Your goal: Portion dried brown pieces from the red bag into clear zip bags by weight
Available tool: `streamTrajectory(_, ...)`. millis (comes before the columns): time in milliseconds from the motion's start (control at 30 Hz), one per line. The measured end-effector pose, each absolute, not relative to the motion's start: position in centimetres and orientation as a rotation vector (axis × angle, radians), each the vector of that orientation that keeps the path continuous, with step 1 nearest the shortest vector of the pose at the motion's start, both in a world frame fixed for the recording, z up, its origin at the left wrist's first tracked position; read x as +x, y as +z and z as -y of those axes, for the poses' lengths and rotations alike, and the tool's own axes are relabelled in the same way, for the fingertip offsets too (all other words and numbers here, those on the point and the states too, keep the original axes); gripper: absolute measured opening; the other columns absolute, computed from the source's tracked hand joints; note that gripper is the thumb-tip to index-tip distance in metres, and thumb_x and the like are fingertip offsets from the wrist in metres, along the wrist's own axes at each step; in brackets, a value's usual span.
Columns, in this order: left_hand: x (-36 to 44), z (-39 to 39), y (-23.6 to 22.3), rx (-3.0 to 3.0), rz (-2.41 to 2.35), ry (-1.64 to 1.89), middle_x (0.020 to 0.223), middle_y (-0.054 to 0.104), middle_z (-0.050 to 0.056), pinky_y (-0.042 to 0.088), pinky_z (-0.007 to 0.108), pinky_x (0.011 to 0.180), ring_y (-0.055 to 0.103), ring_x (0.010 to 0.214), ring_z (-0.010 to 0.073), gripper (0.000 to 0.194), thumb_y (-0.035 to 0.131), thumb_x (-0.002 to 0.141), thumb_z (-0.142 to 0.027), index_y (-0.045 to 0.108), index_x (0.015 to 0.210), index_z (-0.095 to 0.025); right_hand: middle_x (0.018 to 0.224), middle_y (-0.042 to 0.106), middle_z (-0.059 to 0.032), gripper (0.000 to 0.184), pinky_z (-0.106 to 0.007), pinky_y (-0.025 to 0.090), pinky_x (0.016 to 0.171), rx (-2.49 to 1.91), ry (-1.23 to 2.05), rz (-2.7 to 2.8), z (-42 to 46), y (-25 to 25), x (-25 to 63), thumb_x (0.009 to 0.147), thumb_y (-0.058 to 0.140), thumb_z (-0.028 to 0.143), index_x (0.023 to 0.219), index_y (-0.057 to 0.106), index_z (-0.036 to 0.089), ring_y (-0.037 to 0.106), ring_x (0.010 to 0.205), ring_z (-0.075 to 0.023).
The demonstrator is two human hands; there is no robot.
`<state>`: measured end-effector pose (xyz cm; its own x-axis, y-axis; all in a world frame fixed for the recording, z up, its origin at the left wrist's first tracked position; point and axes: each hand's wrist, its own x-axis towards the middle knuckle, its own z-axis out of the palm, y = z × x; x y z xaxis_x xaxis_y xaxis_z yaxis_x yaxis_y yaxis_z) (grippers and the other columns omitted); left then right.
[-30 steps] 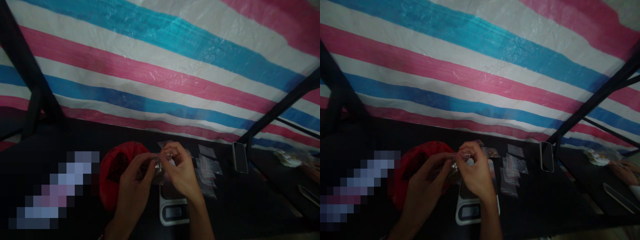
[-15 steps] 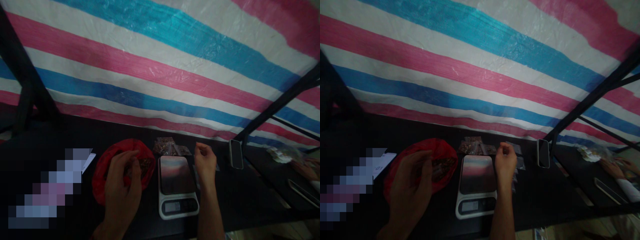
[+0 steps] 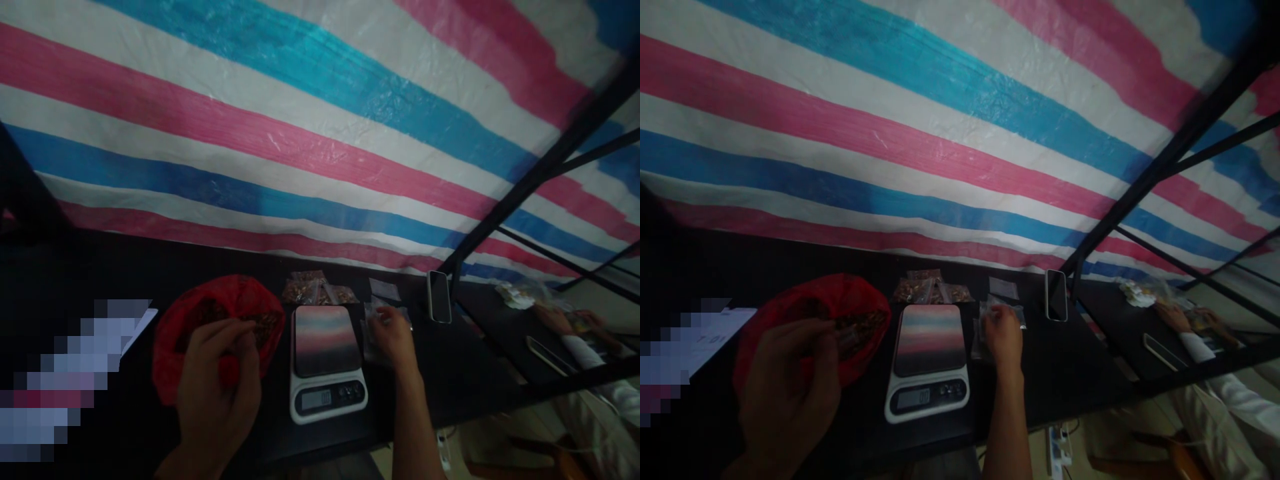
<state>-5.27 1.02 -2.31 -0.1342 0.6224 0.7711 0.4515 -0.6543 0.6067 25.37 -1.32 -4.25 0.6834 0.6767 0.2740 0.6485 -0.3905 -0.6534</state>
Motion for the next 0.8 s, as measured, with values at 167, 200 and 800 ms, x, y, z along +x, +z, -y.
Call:
streamTrajectory(167,-4.8,-0.8,-2.5,2.004,-1.139,1.908,0.099,0.065,0.007,0.055,0.036,0.075,0.067,0.089,0.0228,0.018,0.057,0.097,-0.012,0.062,0.107,-0.027,0.074,0.073,-0.004,0.02,-0.033,0.043,0.065,-2.112,0.063,0.915,2.1,-3.8,25.8,0.075,0.064,0.021,0.093,0.071,0.023,0.068,0.066,-0.0243)
streamTrajectory(200,-4.7,-0.9,-2.6,2.009,-1.123,1.918,0.099,0.065,0.006,0.055,0.035,0.074,0.067,0.089,0.022,0.019,0.057,0.097,-0.011,0.062,0.108,-0.027,0.075,0.073,-0.0043,0.021,-0.033,0.043,0.064,-2.099,0.057,0.891,2.2,-3.5,25.9,0.075,0.063,0.021,0.095,0.071,0.023,0.067,0.066,-0.0243)
streamTrajectory(800,-4.8,-0.7,-3.9,1.983,-0.894,1.623,0.128,0.074,0.01,0.055,0.044,0.109,0.068,0.122,0.0267,0.052,0.078,0.086,-0.012,0.06,0.134,-0.023,0.073,0.055,0.0053,0.022,-0.026,0.043,0.063,-1.378,0.596,1.683,1.3,4.3,8.5,0.07,0.054,0.02,0.089,0.064,0.025,0.053,0.067,-0.0144)
